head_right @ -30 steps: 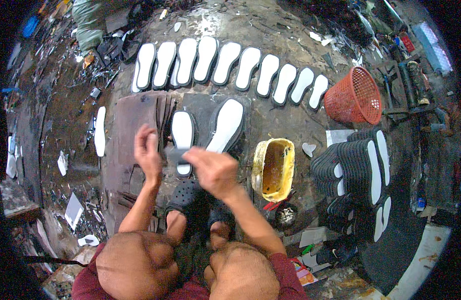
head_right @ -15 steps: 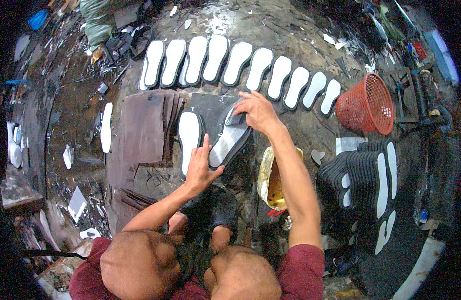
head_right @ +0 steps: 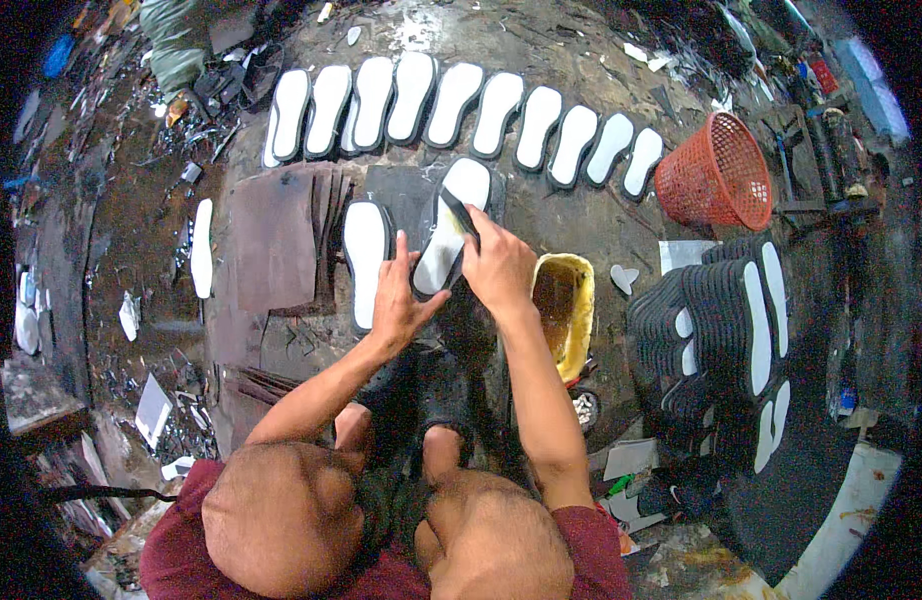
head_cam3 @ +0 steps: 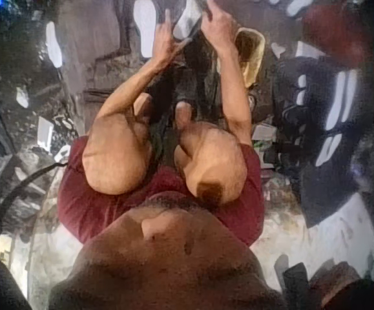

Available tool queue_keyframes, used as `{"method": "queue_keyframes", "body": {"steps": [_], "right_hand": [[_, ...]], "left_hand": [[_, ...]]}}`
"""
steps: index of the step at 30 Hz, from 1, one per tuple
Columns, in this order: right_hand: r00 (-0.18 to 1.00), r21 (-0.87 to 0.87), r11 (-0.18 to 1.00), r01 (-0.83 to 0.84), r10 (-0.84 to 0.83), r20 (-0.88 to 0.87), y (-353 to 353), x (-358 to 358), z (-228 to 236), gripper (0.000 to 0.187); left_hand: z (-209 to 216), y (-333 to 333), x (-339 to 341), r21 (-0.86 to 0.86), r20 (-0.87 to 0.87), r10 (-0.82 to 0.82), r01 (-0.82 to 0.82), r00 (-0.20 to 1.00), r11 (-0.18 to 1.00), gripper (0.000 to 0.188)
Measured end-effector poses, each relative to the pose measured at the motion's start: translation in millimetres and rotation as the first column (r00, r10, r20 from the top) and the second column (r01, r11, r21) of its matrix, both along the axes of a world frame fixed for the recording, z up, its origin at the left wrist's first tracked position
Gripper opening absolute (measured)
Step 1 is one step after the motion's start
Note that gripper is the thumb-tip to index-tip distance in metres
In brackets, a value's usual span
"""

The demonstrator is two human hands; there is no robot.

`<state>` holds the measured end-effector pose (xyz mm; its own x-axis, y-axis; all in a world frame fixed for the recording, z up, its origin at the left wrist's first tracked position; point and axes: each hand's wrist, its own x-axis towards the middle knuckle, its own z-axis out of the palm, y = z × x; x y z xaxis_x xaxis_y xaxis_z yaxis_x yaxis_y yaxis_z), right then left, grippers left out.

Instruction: The person sits on the floor and repeatedly picks up white insoles and black rubber soles, presses them together, and places the assembled slippers in a row. The person handles the components one at a time and continues the process throughout the clip.

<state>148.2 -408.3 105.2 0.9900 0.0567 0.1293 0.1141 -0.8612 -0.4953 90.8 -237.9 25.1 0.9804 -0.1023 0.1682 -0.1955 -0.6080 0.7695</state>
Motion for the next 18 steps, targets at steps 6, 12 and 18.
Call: {"method": "queue_keyframes", "body": {"steps": [6, 12, 18], "right_hand": [[0.987, -0.15, 0.977, 0.153, -0.159, -0.031, 4, 7, -14, 0.047], [0.984, -0.127, 0.979, -0.157, 0.166, 0.061, -2, 31, -25, 0.038], [0.962, -0.187, 0.945, -0.269, 0.274, 0.004, 33, -48, -25, 0.04]], "left_hand": [[-6, 0, 6, -0.002, 0.009, 0.009, -0.009, 1.0, 1.0, 0.122], [-14, -9, 0, -0.04, 0.108, 0.031, -0.027, 0.994, 0.999, 0.12], [-27, 26, -28, -0.388, 0.03, 0.316, -0.28, 0.948, 0.878, 0.085]]}}
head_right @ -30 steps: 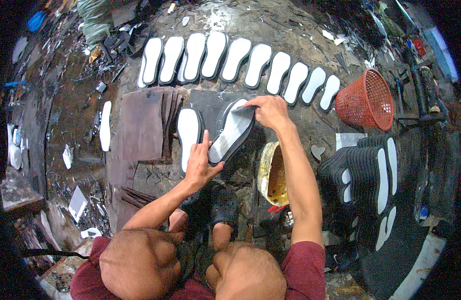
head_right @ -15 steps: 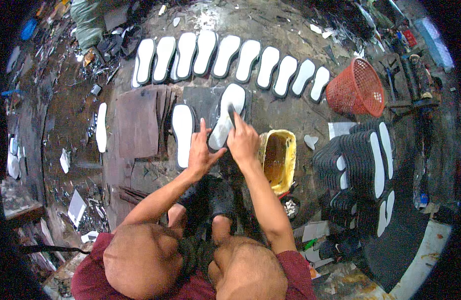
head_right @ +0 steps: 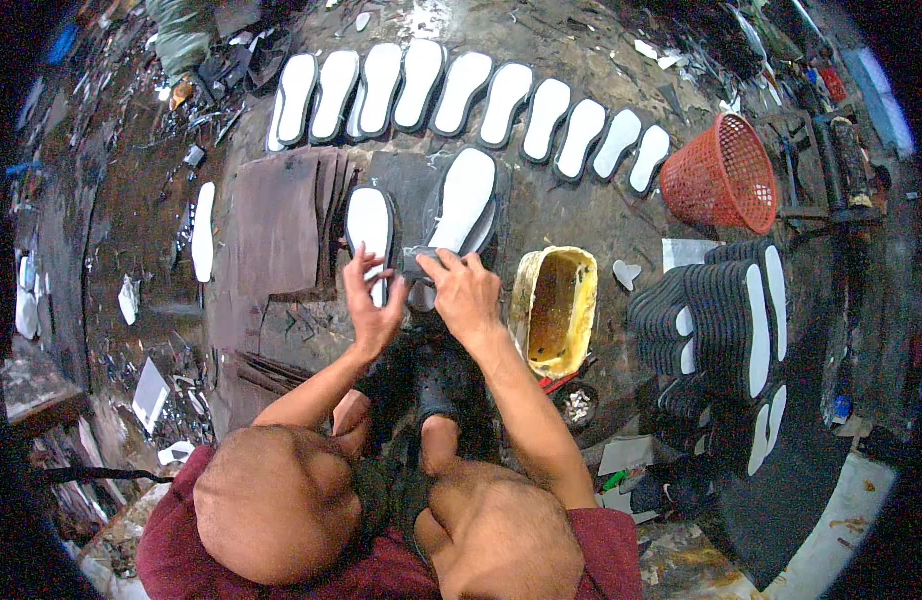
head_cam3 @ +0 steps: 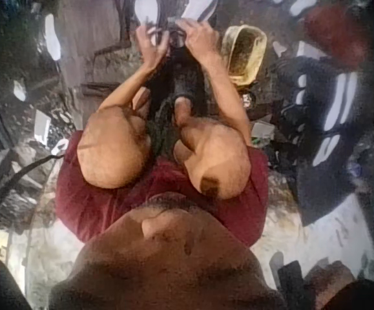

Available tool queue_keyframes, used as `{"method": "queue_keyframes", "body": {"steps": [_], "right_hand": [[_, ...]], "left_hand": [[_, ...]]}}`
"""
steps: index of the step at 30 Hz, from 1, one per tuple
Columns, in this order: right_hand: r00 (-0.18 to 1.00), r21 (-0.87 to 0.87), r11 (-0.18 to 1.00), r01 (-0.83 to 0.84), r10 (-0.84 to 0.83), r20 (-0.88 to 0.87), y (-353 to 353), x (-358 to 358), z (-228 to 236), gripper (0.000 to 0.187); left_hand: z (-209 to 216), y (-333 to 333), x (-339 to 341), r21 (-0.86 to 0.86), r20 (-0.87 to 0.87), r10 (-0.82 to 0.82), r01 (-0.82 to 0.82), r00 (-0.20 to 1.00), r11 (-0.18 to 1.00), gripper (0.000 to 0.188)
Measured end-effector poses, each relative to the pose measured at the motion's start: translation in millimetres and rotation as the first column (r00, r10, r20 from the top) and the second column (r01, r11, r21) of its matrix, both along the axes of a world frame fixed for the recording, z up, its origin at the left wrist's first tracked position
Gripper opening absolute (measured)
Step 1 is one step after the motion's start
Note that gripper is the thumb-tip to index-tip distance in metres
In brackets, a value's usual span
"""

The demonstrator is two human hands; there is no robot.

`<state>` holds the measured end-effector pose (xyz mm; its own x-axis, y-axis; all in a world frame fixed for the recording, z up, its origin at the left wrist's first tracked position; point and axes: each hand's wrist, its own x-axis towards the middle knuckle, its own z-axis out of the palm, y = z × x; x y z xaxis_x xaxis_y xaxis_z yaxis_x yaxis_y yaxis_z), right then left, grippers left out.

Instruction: The person sits on the floor and repeatedly picks up white insoles and black rubber soles, presses them together, and places the assembled slippers in a row. The person handles the components one at a time and continues the process throughout the clip.

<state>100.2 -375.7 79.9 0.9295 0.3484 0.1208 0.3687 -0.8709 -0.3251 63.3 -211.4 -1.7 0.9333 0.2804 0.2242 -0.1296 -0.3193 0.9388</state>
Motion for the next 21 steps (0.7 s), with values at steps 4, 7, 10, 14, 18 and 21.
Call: {"method": "queue_keyframes", "body": {"steps": [4, 7, 10, 14, 18, 21], "right_hand": [[0.997, -0.037, 0.999, -0.037, 0.039, 0.072, 0, -29, -10, 0.041], [0.992, -0.075, 0.994, -0.078, 0.085, 0.098, -1, -40, -15, 0.04], [0.989, -0.082, 0.992, -0.094, 0.102, 0.103, -2, -46, -9, 0.041], [0.999, 0.243, 0.97, -0.019, 0.008, 0.048, -6, -48, 32, 0.044], [0.954, 0.6, 0.75, 0.278, -0.287, -0.084, -48, -43, 108, 0.037], [0.904, 0.606, 0.695, 0.386, -0.417, -0.098, -72, -31, 109, 0.034]], "left_hand": [[8, 17, 11, -0.018, 0.026, 0.117, -0.116, 0.993, 0.993, 0.047], [10, 25, 26, -0.03, 0.049, 0.128, -0.127, 0.991, 0.991, 0.041], [16, 27, 32, -0.069, 0.021, 0.136, -0.135, 0.99, 0.989, 0.038], [17, 31, 36, -0.016, 0.01, 0.092, -0.092, 0.996, 0.996, 0.041], [36, 6, 28, 0.312, -0.037, -0.209, 0.21, 0.977, 0.927, 0.083], [48, -24, 39, 0.563, -0.198, -0.285, 0.347, 0.938, 0.75, 0.122]]}}
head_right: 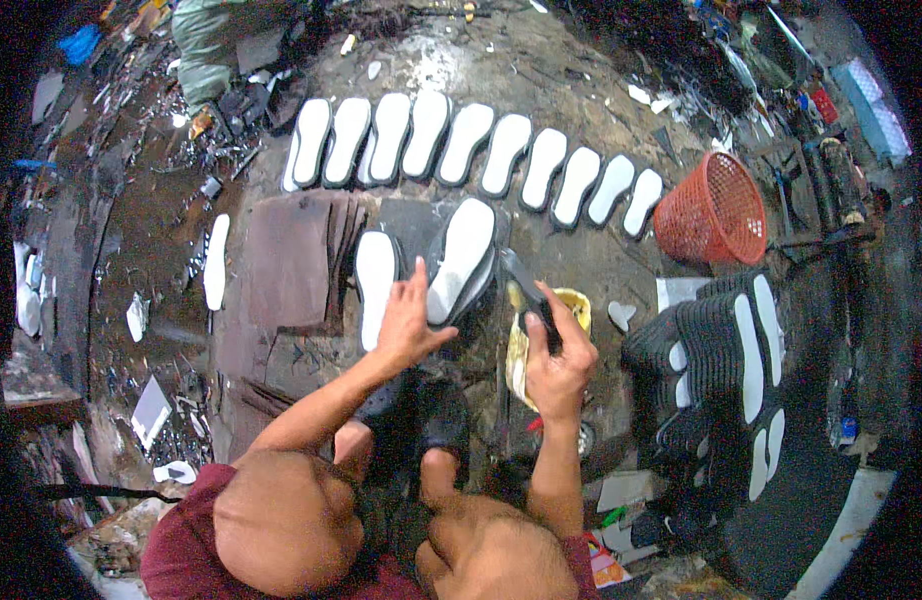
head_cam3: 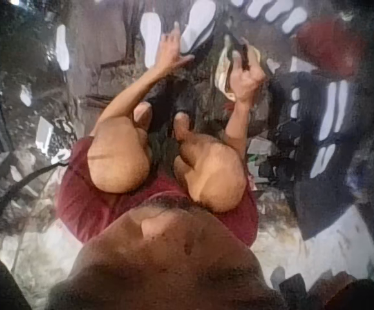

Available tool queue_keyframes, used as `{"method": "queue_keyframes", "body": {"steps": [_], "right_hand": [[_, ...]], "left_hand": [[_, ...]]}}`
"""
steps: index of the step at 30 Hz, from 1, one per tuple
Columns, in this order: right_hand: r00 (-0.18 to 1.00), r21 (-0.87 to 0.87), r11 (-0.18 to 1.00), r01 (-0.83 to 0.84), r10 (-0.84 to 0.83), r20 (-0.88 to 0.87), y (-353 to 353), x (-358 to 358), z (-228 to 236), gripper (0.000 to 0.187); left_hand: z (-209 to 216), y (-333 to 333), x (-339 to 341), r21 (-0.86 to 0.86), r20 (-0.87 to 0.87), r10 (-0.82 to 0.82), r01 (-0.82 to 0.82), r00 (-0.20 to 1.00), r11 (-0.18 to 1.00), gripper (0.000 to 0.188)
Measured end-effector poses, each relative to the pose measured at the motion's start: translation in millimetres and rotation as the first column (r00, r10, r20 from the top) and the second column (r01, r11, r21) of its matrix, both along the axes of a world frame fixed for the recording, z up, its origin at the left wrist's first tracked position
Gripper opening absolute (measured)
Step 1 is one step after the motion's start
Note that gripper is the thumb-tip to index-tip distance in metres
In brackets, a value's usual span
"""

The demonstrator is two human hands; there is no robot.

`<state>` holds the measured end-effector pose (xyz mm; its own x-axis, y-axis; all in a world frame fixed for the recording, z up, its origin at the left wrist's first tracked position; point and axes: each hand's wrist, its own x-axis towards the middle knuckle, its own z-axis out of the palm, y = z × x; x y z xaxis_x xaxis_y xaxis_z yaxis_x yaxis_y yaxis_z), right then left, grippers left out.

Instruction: The person sits on the floor and repeatedly picks up white insoles and black rubber soles, presses them together, and places the assembled slippers in a row. The person handles the components one at a time and continues the process throughout the clip.

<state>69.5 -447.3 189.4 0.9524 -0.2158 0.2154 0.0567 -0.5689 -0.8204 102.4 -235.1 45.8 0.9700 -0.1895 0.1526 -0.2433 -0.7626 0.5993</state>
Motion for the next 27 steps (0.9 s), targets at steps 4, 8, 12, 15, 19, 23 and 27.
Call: {"method": "queue_keyframes", "body": {"steps": [4, 8, 12, 15, 19, 23, 27], "right_hand": [[0.987, 0.06, 0.99, 0.124, -0.129, 0.094, -24, -2, -20, 0.034], [0.983, 0.163, 0.973, 0.164, -0.175, 0.051, -33, -5, -23, 0.036], [0.981, 0.094, 0.977, 0.193, -0.195, 0.015, -44, -1, -26, 0.036], [0.984, 0.116, 0.979, 0.17, -0.175, 0.03, -36, 4, -27, 0.035], [0.993, 0.098, 0.989, 0.113, -0.116, 0.027, -27, 7, -30, 0.032], [0.981, 0.064, 0.981, 0.183, -0.178, -0.078, -33, 9, -32, 0.038], [0.988, 0.174, 0.974, 0.148, -0.137, -0.07, -26, 42, -59, 0.038]], "left_hand": [[0, 6, 26, -0.312, -0.327, -0.022, -0.086, 0.945, 0.946, 0.133], [-17, 3, 96, -0.541, -0.19, -0.018, -0.089, 0.982, 0.836, 0.134], [-24, -39, 206, -0.341, -0.059, 0.089, -0.104, 0.994, 0.934, 0.128], [-47, -43, 266, -0.07, -0.065, 0.151, -0.155, 0.986, 0.985, 0.129], [-68, -17, 284, 0.216, 0.053, 0.197, -0.204, 0.979, 0.955, 0.122], [-59, -18, 202, -0.114, 0.276, 0.106, -0.077, 0.955, 0.99, 0.094], [-33, 1, 36, -0.299, 0.135, -0.161, 0.195, 0.978, 0.934, 0.076]]}}
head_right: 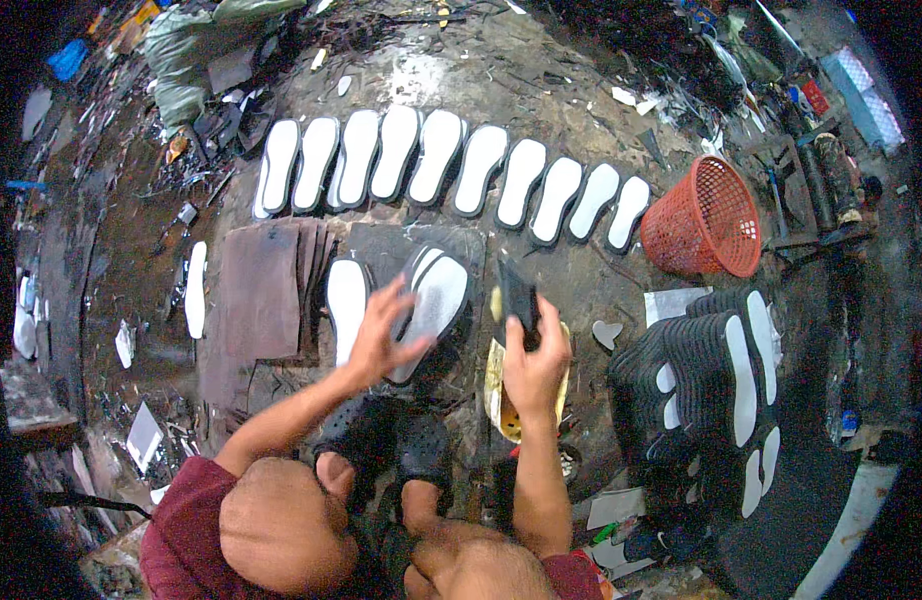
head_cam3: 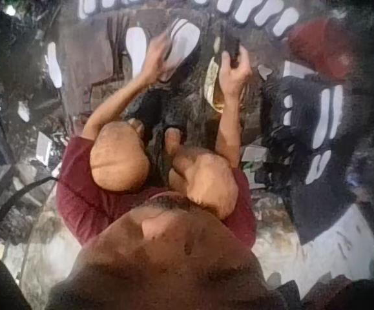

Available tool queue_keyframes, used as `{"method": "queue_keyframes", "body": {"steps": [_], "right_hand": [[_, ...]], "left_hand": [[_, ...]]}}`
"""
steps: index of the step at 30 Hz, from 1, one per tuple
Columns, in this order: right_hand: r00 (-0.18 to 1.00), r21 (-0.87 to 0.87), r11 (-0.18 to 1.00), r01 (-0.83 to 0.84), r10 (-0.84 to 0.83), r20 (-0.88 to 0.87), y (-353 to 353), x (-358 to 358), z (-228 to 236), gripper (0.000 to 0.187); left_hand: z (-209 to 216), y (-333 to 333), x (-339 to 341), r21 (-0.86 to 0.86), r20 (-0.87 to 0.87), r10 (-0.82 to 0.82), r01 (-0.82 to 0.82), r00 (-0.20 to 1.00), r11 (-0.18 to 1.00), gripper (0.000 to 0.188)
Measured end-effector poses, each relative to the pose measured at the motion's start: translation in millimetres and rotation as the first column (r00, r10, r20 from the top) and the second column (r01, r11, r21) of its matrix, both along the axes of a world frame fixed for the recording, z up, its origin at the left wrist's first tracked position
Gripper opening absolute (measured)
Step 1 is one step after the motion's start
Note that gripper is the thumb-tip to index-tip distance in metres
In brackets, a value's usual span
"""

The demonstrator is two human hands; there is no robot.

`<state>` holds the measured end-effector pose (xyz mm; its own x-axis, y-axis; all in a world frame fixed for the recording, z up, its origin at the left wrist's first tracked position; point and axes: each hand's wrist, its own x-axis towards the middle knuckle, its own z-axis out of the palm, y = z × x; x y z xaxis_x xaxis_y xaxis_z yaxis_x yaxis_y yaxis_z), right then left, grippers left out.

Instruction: The person sits on the floor and repeatedly picks up white insoles and black rubber soles, presses them together, and places the assembled slippers in a row. The person handles the components one at a time and continues the process throughout the clip.

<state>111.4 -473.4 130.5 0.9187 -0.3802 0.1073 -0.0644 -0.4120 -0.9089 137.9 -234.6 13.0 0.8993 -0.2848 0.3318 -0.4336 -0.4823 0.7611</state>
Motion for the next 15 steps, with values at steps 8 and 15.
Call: {"method": "queue_keyframes", "body": {"steps": [8, 15], "right_hand": [[0.965, -0.354, 0.92, -0.166, 0.078, -0.251, 53, 93, -58, 0.037], [0.91, -0.78, 0.54, -0.317, 0.405, -0.09, 66, 124, -77, 0.033]], "left_hand": [[-15, 24, -82, 0.146, -0.256, 0.099, -0.063, 0.962, 0.987, 0.072], [-12, 8, -83, 0.181, -0.133, 0.173, -0.147, 0.976, 0.972, 0.07]]}}
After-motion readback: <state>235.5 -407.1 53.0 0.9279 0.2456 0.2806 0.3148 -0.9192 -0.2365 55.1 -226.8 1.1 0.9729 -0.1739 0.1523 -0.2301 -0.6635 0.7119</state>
